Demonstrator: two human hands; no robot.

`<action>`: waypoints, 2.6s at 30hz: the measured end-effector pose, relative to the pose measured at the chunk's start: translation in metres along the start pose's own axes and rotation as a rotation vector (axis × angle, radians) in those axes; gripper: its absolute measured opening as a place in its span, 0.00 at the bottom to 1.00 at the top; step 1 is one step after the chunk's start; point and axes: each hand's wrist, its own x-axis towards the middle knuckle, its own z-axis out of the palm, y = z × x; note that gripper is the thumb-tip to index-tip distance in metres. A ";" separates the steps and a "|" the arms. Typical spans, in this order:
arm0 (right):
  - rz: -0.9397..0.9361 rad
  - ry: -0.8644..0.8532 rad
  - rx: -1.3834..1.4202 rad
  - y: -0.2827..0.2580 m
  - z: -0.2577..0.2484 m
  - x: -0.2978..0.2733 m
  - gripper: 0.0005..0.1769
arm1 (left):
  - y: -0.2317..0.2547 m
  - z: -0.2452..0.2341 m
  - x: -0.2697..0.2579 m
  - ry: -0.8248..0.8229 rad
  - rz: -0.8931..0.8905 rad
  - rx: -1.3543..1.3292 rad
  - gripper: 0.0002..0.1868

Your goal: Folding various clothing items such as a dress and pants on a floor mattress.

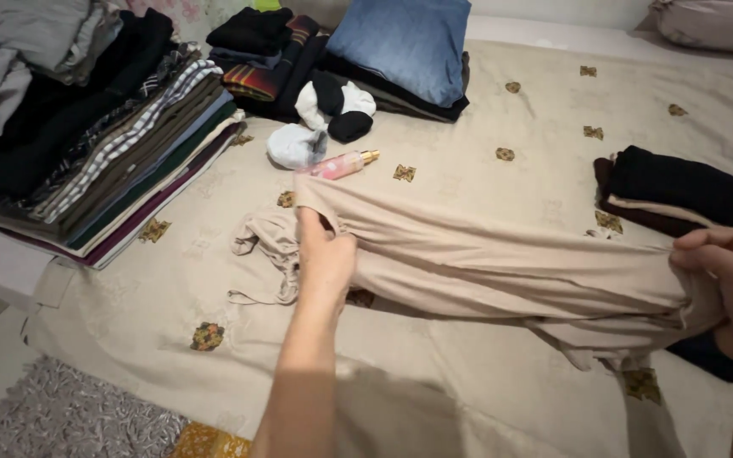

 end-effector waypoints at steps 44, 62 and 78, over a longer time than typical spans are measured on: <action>-0.875 -0.336 -0.538 -0.016 0.194 -0.111 0.16 | -0.009 -0.011 0.006 -0.351 0.055 1.048 0.15; 0.080 -0.466 -0.312 0.002 0.216 -0.099 0.18 | -0.016 -0.029 0.012 -0.843 -0.735 -1.314 0.20; 0.384 -0.413 0.227 -0.028 0.203 -0.071 0.18 | 0.028 -0.035 -0.005 -0.907 -0.583 -1.447 0.32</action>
